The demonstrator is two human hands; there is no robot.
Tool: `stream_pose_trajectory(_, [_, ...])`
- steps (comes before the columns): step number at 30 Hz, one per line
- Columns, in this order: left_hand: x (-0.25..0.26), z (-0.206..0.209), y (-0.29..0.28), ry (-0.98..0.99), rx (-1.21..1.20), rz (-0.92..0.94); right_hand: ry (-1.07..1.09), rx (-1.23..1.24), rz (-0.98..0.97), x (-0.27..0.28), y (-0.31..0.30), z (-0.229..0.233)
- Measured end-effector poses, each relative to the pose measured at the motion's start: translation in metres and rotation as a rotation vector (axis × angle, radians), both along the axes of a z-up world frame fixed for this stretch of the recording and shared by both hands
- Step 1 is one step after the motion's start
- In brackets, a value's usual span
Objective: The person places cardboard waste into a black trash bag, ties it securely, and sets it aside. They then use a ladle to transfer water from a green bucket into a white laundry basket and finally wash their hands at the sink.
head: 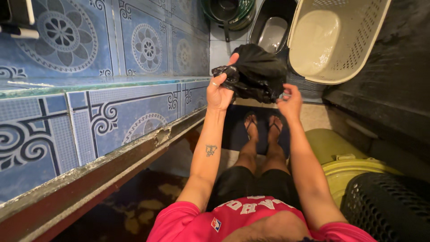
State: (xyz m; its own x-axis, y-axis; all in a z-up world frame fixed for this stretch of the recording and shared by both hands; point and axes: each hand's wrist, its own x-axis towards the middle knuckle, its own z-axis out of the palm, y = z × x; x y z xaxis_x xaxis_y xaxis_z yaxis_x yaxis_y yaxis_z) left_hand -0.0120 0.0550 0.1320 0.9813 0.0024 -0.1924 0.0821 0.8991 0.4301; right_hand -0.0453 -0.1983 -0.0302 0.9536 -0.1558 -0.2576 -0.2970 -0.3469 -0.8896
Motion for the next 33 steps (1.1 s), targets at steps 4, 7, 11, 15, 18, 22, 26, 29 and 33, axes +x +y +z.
stream_pose_trajectory(4, [0.007, 0.005, 0.004, 0.024, -0.076, 0.057, -0.474, -0.344, 0.211, -0.008, 0.015, -0.020])
stream_pose_trajectory(7, [0.014, 0.009, 0.015, 0.134, -0.018, 0.195, -0.255, -0.245, 0.051, -0.003, 0.023, -0.029])
stream_pose_trajectory(11, [0.018, 0.012, 0.034, 0.034, 0.011, 0.246, -0.008, 0.070, -0.097, 0.006, 0.011, -0.019])
stream_pose_trajectory(15, [0.016, 0.010, 0.047, -0.024, 0.061, 0.235, -0.251, 0.173, -0.058, 0.022, 0.006, 0.015])
stream_pose_trajectory(18, [0.017, 0.004, 0.046, -0.010, 0.179, 0.231, -0.399, 0.301, 0.082, 0.032, 0.019, 0.051])
stream_pose_trajectory(22, [0.022, -0.007, 0.025, 0.056, 0.417, 0.262, -0.248, 0.600, 0.182, 0.038, 0.045, 0.110])
stream_pose_trajectory(26, [0.028, -0.007, -0.023, 0.054, 0.819, 0.191, -0.054, 0.241, 0.282, 0.048, 0.074, 0.145])
stream_pose_trajectory(29, [0.028, 0.007, -0.051, -0.071, 1.176, 0.078, -0.184, 0.210, 0.267, 0.059, 0.083, 0.143])
stream_pose_trajectory(33, [0.017, 0.031, -0.050, -0.253, 1.400, -0.039, -0.427, 0.019, 0.142, 0.070, 0.087, 0.120])
